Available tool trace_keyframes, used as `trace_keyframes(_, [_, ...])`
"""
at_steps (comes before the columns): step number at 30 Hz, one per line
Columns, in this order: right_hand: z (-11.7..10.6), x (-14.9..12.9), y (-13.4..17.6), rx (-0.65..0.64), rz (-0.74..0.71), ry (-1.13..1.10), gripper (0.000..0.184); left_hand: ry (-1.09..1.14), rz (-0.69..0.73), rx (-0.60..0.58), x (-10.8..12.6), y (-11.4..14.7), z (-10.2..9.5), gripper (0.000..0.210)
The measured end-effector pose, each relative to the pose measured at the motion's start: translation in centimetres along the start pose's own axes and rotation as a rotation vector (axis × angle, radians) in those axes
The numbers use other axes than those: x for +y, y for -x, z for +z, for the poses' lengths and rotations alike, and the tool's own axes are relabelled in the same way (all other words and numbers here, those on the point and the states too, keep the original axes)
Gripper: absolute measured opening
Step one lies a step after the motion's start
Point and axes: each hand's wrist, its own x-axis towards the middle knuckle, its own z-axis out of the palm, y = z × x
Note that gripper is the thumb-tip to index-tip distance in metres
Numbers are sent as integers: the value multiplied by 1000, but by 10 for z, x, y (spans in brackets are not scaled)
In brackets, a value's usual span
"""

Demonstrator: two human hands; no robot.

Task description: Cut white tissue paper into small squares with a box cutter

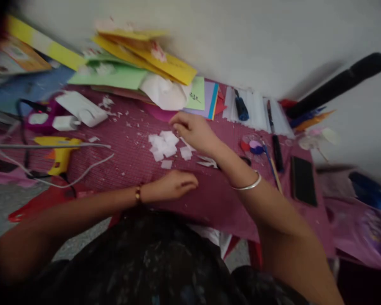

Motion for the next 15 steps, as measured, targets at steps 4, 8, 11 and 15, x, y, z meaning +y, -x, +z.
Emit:
trace_keyframes(4, [-30, 15, 93, 238, 155, -59, 11, 581, -291, 196, -9, -8, -2, 10])
trace_keyframes(8, [-24, 22, 149, 319, 187, -41, 13, 640, -295, 137, 0, -13, -2, 11])
trace_keyframes(11, [-20, 23, 168, 250, 131, 8, 14, 588, -301, 121, 15, -12, -6, 13])
trace_keyframes(15, [-21, 27, 184, 73, 37, 59, 19, 397, -375, 160, 24, -3, -21, 14])
